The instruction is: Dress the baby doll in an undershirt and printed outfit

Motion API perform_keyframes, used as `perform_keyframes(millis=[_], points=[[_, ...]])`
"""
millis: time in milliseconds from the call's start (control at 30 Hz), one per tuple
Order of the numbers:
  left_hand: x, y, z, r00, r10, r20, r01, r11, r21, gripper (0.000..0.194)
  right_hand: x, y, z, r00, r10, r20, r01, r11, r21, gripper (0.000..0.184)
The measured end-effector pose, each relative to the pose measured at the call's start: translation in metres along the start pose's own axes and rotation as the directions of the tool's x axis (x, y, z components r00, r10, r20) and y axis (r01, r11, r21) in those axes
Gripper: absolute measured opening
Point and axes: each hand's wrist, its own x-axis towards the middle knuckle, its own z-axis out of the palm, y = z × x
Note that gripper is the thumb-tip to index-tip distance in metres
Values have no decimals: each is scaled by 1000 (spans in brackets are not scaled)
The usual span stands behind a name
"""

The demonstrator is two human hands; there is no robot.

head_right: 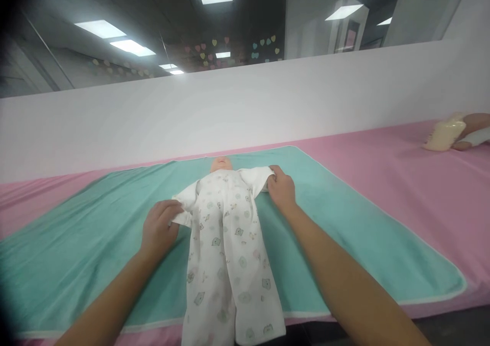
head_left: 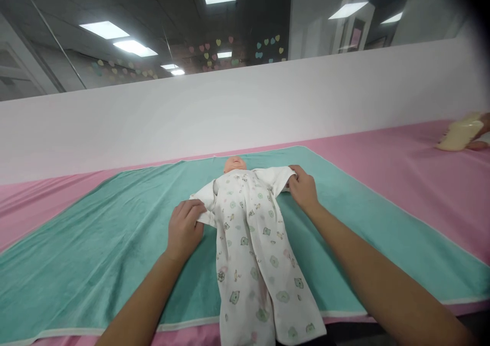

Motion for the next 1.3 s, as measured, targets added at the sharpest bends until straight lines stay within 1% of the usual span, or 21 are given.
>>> perform_keyframes(millis=[67, 133, 200, 267, 300, 333, 367, 433, 500, 567, 633, 700, 733, 800, 867, 900, 967, 1000, 1100, 1200, 1300], points=[[3, -2, -1, 993, -108, -46, 110, 994, 24, 22, 2, 5, 4, 995, 73, 65, -85, 975, 206, 34], [6, -3, -3, 969, -243, -54, 245, 969, 39, 19, 3, 7, 9, 989, 104, 103, -135, 921, 365, 32], [8, -1, -5, 914, -405, 0, 405, 914, 33, 19, 2, 5, 14, 987, 123, 102, -157, 861, 484, 30], [8, 1, -8, 837, -538, 96, 539, 842, 14, 20, 2, 1, 17, 983, 141, 117, -183, 774, 607, 27], [9, 3, -9, 805, -575, 143, 581, 814, 1, 21, 2, -3, 18, 980, 145, 134, -198, 714, 672, 25], [9, 4, -10, 785, -593, 178, 605, 796, -19, 22, 1, -6, 18, 977, 143, 156, -212, 647, 732, 24], [9, 6, -10, 778, -596, 199, 614, 788, -43, 23, 1, -10, 17, 974, 136, 179, -225, 580, 783, 23], [9, 9, -12, 790, -579, 202, 605, 790, -102, 23, 1, -18, 15, 966, 120, 227, -257, 467, 846, 22], [9, 13, -12, 806, -563, 182, 589, 792, -157, 24, 0, -25, 12, 957, 94, 276, -289, 411, 865, 21], [9, 16, -11, 822, -547, 156, 569, 794, -213, 24, -4, -32, 11, 951, 48, 305, -296, 420, 858, 20], [9, 19, -9, 856, -500, 133, 517, 813, -266, 24, -11, -40, 12, 946, -21, 323, -270, 496, 825, 20], [8, 24, -5, 900, -421, 116, 436, 855, -281, 24, -20, -50, 13, 930, -109, 352, -205, 640, 741, 19], [8, 27, -2, 921, -372, 117, 390, 878, -277, 24, -25, -56, 13, 911, -168, 378, -147, 721, 677, 17], [9, 36, 2, 964, -231, 134, 260, 925, -277, 24, -35, -67, 15, 844, -320, 430, 38, 837, 546, 15], [10, 46, 5, 987, 0, 159, 50, 949, -312, 26, -42, -76, 15, 752, -480, 452, 263, 847, 461, 16], [10, 51, 6, 978, 123, 168, -60, 939, -337, 28, -44, -79, 16, 714, -538, 448, 352, 829, 433, 17], [11, 59, 6, 940, 292, 176, -210, 902, -377, 35, -46, -80, 16, 679, -594, 431, 453, 801, 390, 19], [10, 61, 5, 930, 324, 173, -238, 890, -390, 38, -46, -79, 15, 682, -595, 426, 467, 802, 372, 19], [7, 59, 5, 948, 295, 122, -220, 880, -421, 41, -41, -74, 12, 705, -568, 425, 468, 823, 323, 25], [4, 53, 6, 976, 202, 78, -152, 896, -418, 39, -33, -68, 6, 686, -560, 464, 498, 827, 263, 37], [5, 50, 8, 991, 72, 110, -23, 920, -390, 38, -25, -64, -3, 671, -506, 542, 478, 854, 205, 41]])
